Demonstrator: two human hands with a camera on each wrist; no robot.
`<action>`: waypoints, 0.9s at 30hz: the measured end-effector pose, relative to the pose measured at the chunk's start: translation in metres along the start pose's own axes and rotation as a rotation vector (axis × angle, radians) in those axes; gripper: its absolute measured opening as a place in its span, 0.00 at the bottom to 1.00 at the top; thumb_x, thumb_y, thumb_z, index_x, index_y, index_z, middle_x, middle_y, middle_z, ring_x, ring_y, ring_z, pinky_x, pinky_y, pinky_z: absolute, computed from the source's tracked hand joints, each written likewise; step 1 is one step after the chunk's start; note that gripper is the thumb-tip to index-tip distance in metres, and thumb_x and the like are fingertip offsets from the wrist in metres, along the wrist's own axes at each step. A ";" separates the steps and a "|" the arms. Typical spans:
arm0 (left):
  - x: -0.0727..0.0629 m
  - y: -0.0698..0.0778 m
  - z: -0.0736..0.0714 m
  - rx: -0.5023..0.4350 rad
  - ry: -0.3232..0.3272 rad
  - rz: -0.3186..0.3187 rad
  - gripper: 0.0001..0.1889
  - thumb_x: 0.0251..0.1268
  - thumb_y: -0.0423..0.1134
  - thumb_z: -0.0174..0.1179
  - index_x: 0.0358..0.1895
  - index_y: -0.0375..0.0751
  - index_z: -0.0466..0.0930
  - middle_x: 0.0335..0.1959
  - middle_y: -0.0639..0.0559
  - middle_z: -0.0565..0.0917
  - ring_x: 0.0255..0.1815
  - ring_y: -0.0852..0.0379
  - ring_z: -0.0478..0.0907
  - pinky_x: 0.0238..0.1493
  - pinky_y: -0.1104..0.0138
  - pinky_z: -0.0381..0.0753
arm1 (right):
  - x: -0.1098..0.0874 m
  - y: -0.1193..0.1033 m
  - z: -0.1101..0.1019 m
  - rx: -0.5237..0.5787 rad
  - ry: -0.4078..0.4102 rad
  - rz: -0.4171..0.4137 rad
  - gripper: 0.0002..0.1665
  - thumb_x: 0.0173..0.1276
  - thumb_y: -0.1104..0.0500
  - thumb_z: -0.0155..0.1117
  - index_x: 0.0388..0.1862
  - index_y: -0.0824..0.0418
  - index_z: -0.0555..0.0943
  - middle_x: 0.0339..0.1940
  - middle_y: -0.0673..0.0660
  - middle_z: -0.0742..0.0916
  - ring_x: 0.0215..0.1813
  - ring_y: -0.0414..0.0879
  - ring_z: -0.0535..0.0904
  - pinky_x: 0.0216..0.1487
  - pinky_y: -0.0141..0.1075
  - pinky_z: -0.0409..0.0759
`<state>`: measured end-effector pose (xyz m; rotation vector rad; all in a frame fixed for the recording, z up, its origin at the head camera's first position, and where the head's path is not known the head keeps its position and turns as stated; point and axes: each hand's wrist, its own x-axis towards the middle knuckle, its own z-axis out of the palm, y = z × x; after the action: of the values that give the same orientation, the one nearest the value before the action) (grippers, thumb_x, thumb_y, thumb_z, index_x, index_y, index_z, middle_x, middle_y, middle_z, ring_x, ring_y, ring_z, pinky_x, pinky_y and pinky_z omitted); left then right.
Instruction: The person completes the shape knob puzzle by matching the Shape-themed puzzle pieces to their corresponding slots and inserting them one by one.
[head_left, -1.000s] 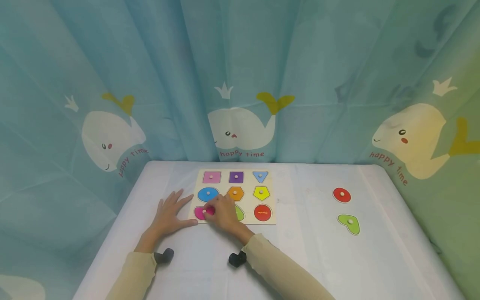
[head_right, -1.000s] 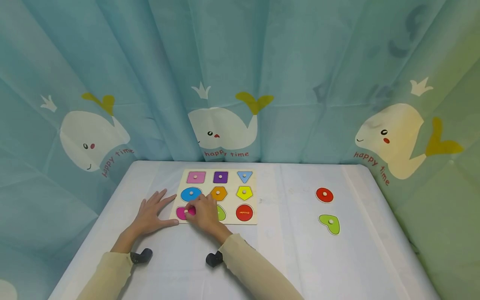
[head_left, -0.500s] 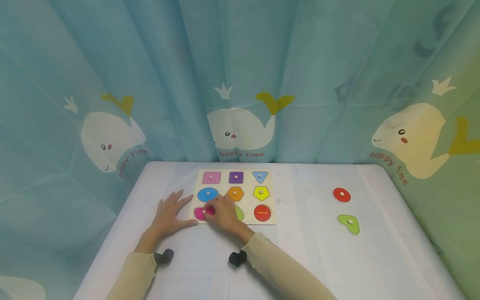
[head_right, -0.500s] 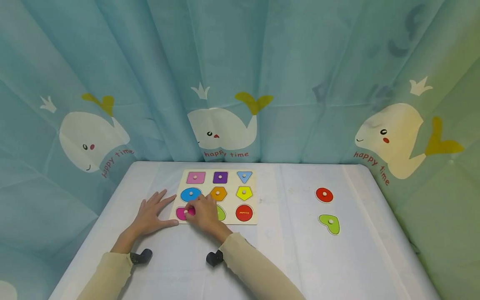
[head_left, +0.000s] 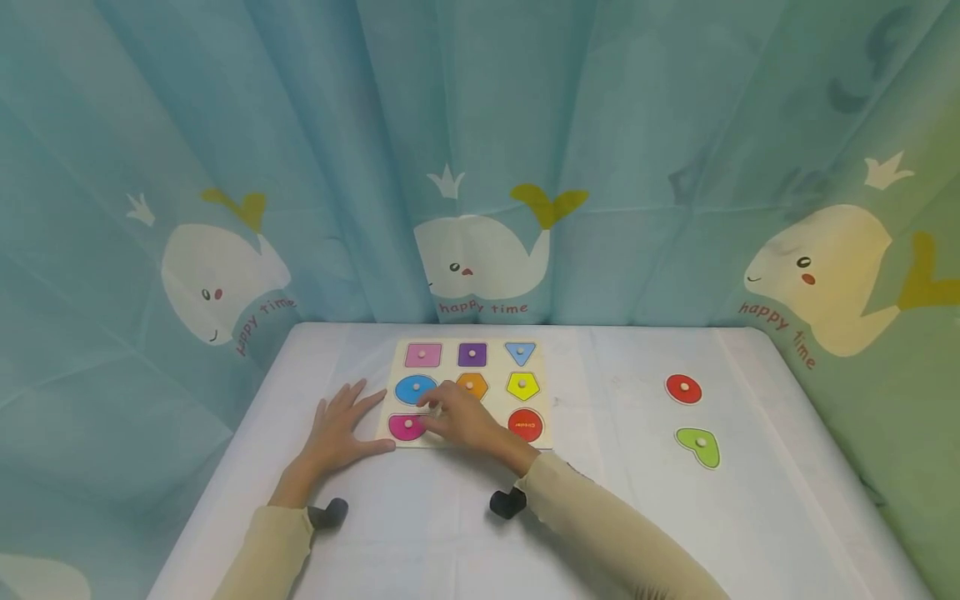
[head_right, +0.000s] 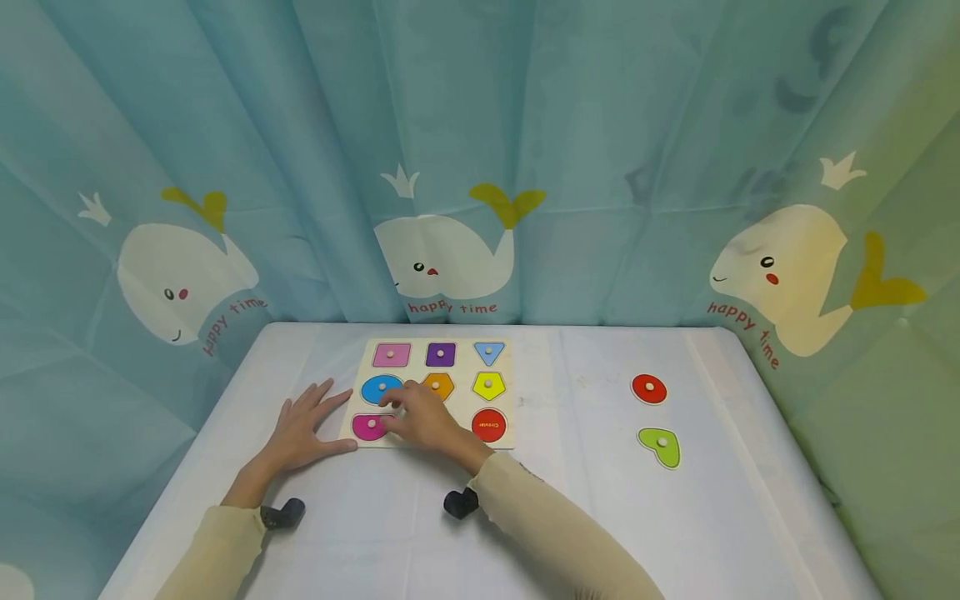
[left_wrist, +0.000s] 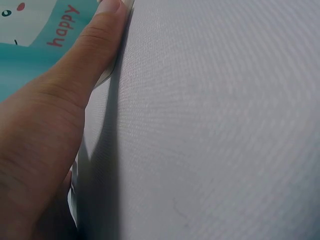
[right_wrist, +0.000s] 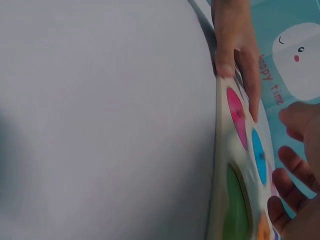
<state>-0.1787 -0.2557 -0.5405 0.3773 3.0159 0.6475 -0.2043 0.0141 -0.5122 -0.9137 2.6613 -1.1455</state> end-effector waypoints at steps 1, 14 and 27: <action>0.000 0.000 0.000 0.001 0.000 -0.003 0.51 0.51 0.69 0.71 0.78 0.52 0.66 0.82 0.39 0.57 0.82 0.30 0.44 0.74 0.28 0.34 | -0.002 0.003 -0.004 0.003 0.009 -0.019 0.14 0.71 0.55 0.70 0.54 0.56 0.86 0.44 0.52 0.85 0.48 0.44 0.79 0.50 0.33 0.81; 0.001 0.001 -0.001 -0.020 0.001 -0.011 0.52 0.50 0.68 0.73 0.78 0.51 0.66 0.82 0.38 0.56 0.82 0.30 0.43 0.75 0.29 0.34 | -0.042 0.033 -0.061 0.036 0.166 -0.075 0.13 0.69 0.61 0.72 0.52 0.61 0.87 0.46 0.55 0.88 0.45 0.50 0.81 0.48 0.42 0.82; 0.002 0.000 0.002 -0.015 0.014 0.004 0.52 0.49 0.69 0.72 0.78 0.51 0.66 0.82 0.39 0.57 0.82 0.31 0.44 0.74 0.28 0.35 | -0.103 0.075 -0.120 -0.023 0.309 0.032 0.18 0.65 0.59 0.76 0.54 0.58 0.87 0.46 0.55 0.88 0.43 0.51 0.80 0.42 0.45 0.83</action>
<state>-0.1800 -0.2543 -0.5424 0.3798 3.0222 0.6752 -0.1950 0.1883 -0.4926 -0.7475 2.9210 -1.3504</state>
